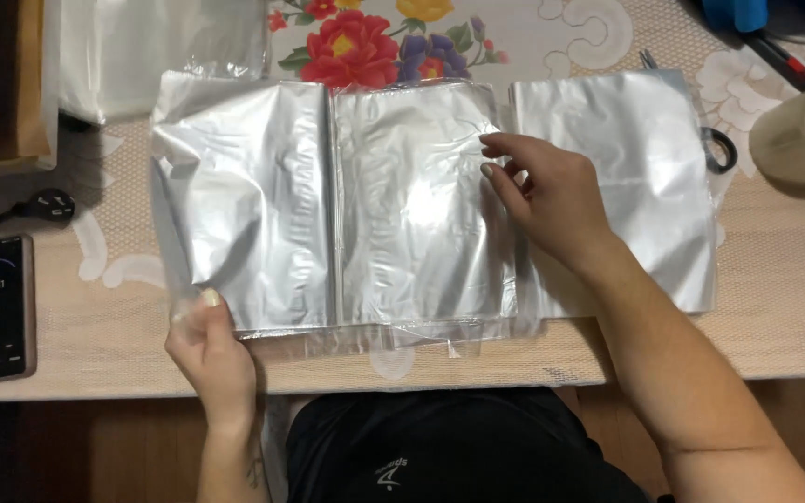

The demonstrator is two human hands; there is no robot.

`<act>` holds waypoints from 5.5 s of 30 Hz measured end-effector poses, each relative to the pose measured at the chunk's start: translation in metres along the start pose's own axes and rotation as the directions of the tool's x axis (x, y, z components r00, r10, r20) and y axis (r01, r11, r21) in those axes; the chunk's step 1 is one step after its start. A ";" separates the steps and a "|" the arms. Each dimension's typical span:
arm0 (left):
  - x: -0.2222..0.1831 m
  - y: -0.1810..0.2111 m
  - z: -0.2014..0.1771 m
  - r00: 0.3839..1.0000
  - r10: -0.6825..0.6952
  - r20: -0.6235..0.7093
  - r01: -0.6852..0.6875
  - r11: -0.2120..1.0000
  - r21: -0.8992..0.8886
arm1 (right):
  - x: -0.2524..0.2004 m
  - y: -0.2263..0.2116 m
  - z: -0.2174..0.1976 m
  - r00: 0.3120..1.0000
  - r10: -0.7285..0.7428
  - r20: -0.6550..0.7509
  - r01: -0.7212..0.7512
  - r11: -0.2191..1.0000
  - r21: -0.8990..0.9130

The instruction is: The person is seen unfolding, smoothing, and organizing clear plastic bags on a table.

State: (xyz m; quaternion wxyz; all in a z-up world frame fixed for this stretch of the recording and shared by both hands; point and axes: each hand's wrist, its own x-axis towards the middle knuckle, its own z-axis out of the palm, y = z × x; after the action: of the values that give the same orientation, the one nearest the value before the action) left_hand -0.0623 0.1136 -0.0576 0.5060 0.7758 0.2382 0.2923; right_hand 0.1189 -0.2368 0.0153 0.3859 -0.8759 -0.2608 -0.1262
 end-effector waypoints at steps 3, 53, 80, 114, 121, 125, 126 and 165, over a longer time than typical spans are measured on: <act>-0.005 0.018 -0.007 0.991 -0.115 0.070 0.106 0.988 0.113 | -0.001 -0.015 0.002 0.994 -0.053 0.099 0.060 0.996 -0.065; 0.051 0.091 0.084 0.602 -0.123 0.789 0.164 0.986 0.028 | 0.003 0.003 0.011 0.899 0.086 0.430 0.041 0.960 -0.276; -0.025 0.101 0.109 0.082 0.310 0.947 -0.880 0.468 -0.077 | -0.003 0.005 0.007 0.900 0.006 0.437 0.134 0.948 -0.289; -0.048 0.130 0.131 -0.129 0.382 0.915 -0.987 0.038 -0.155 | -0.001 0.003 0.000 0.900 -0.006 0.436 0.132 0.957 -0.257; -0.058 0.116 0.133 -0.107 0.419 0.902 -0.994 -0.010 -0.113 | -0.001 0.008 0.005 0.908 -0.007 0.419 0.132 0.954 -0.271; -0.062 0.114 0.134 -0.151 0.425 0.893 -0.988 -0.100 -0.119 | -0.001 0.005 0.004 0.910 0.003 0.415 0.117 0.958 -0.262; -0.064 0.113 0.135 -0.167 0.439 0.883 -0.981 -0.161 -0.105 | -0.001 0.003 0.004 0.911 0.005 0.412 0.111 0.960 -0.257; 0.009 0.084 0.024 0.941 0.304 -0.151 -0.316 0.946 -0.064 | -0.007 0.003 0.021 0.927 -0.200 0.318 0.274 0.939 -0.207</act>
State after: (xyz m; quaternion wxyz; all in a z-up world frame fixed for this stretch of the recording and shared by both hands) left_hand -0.0331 0.0724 0.0142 0.4691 0.7583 0.1347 0.4321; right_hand 0.1148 -0.2254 -0.0037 0.2124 -0.8877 -0.4018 -0.0733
